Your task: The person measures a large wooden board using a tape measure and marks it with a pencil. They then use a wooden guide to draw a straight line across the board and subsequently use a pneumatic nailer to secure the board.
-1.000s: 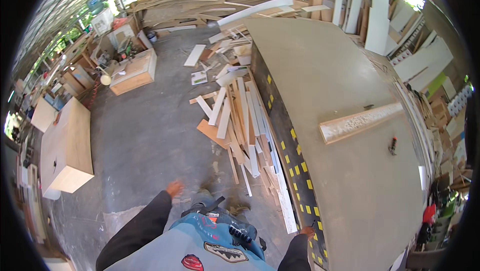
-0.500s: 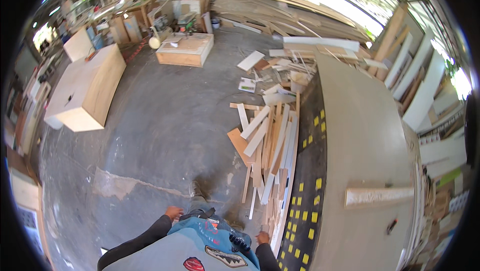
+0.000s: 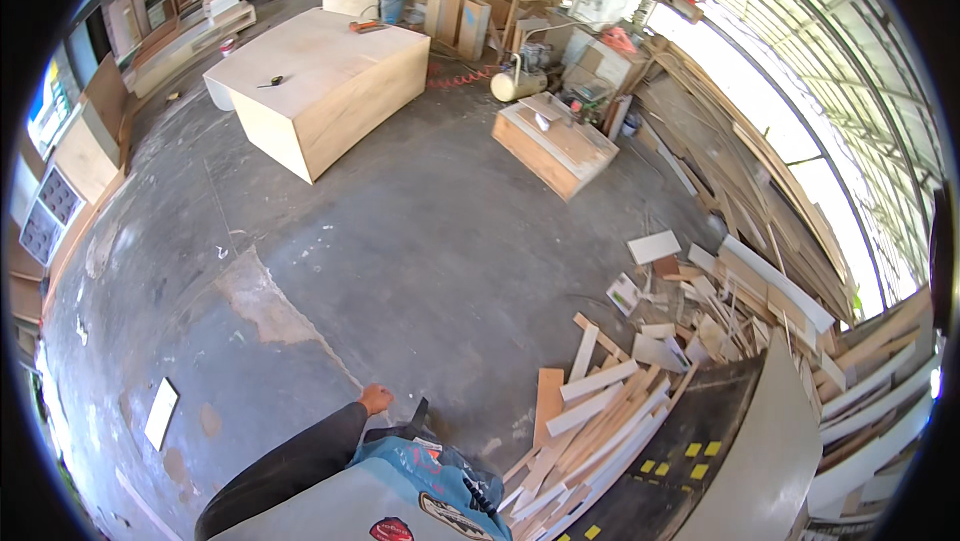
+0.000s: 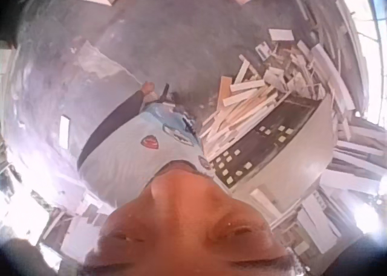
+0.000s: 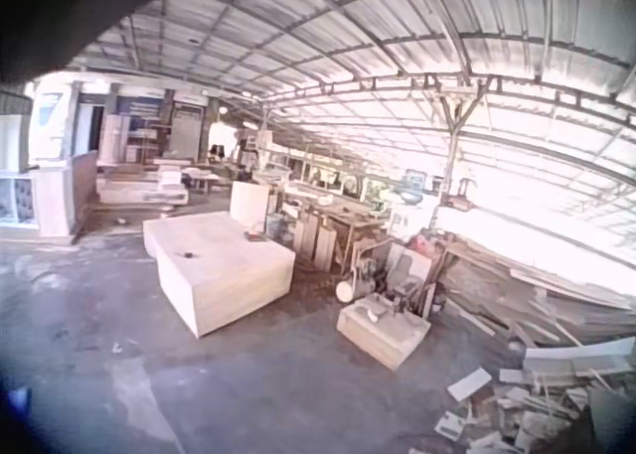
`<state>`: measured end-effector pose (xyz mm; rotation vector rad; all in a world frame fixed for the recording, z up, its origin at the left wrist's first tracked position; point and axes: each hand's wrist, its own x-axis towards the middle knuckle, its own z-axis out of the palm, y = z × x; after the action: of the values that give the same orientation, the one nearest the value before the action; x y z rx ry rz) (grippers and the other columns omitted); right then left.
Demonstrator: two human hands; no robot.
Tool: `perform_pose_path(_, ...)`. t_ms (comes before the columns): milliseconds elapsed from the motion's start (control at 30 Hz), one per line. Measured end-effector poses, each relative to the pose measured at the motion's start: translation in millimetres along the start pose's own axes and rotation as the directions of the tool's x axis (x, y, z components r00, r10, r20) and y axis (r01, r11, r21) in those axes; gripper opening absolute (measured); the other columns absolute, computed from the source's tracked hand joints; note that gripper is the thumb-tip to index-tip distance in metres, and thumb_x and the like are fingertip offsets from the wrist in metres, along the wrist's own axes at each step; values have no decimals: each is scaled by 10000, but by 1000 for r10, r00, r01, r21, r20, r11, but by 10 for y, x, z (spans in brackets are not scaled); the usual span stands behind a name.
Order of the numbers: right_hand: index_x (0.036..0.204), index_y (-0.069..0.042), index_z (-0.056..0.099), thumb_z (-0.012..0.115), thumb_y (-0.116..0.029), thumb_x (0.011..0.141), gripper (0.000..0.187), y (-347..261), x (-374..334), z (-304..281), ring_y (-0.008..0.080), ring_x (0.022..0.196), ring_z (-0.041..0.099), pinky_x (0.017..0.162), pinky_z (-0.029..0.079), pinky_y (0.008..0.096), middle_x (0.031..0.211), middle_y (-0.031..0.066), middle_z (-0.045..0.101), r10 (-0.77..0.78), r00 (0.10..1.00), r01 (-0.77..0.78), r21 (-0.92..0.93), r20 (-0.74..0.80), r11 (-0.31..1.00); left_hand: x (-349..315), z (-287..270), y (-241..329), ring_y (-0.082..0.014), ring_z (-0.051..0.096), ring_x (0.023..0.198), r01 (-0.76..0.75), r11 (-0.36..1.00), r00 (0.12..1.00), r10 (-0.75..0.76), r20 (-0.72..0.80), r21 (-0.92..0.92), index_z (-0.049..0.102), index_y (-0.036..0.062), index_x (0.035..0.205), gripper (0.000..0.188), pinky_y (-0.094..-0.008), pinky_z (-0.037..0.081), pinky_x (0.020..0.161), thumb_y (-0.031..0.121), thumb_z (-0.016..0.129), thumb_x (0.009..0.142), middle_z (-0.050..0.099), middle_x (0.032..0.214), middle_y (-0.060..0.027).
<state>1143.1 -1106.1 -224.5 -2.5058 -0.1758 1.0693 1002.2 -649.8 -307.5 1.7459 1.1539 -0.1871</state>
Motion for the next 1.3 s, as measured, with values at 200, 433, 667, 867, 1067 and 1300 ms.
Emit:
perform_pose_path(200, 919, -143, 799, 591, -386, 877, 323, -1168, 1031, -315, 366, 899, 723, 798, 564, 483, 893, 194, 745, -47, 999, 46, 41, 23, 998, 561, -365, 1005, -206, 730, 738, 222, 878, 961, -270, -55, -424, 760, 23, 938, 257, -365, 588, 690, 243, 691, 824, 753, 894, -103)
perform_pose_path(433, 932, -136, 793, 604, -391, 881, 321, -2143, 2381, -842, 354, 876, 728, 782, 566, 480, 880, 191, 746, -110, 991, 115, -55, 79, 992, 1504, -618, 2143, -210, 722, 732, 197, 727, 968, -250, 14, -657, 764, 37, 951, 292, -365, 575, 680, 299, 710, 832, 753, 881, -114)
perform_pose_path(667, 944, -130, 787, 618, -395, 884, 320, -3041, 3683, -1717, 343, 854, 734, 766, 567, 478, 867, 189, 747, -203, 960, 253, -292, 193, 922, 2276, -1147, 1890, -367, 712, 959, 205, 954, 934, -258, -246, -219, 763, 83, 960, 282, -453, 574, 804, 330, 669, 860, 749, 1008, -156)
perform_pose_path(867, 955, -125, 782, 629, -398, 887, 321, -3987, 4829, -2188, 333, 834, 739, 752, 569, 475, 856, 186, 748, -310, 900, 422, -433, 308, 796, 2232, -1353, 1512, -332, 718, 993, 341, 935, 920, -310, -239, 98, 767, 156, 1000, 188, -472, 589, 785, 232, 652, 872, 741, 970, -110)
perform_pose_path(1067, 923, -84, 751, 547, -284, 938, 286, -5718, 6049, -2389, 353, 748, 736, 729, 566, 465, 817, 204, 743, -397, 844, 522, -378, 362, 764, 2691, -1358, 988, -318, 711, 1061, 531, 788, 824, -566, 26, 313, 771, 179, 1059, 222, -465, 599, 792, 241, 646, 886, 749, 1008, -100)
perform_pose_path(1300, 899, -87, 766, 521, -319, 962, 342, -8110, 6769, -2425, 310, 732, 728, 713, 560, 445, 820, 163, 753, -220, 946, 274, -224, 240, 935, 5015, -2965, 1896, -337, 724, 1009, 275, 822, 957, -286, -57, 499, 776, 186, 1070, 276, -461, 600, 782, 293, 542, 969, 756, 1027, -97)
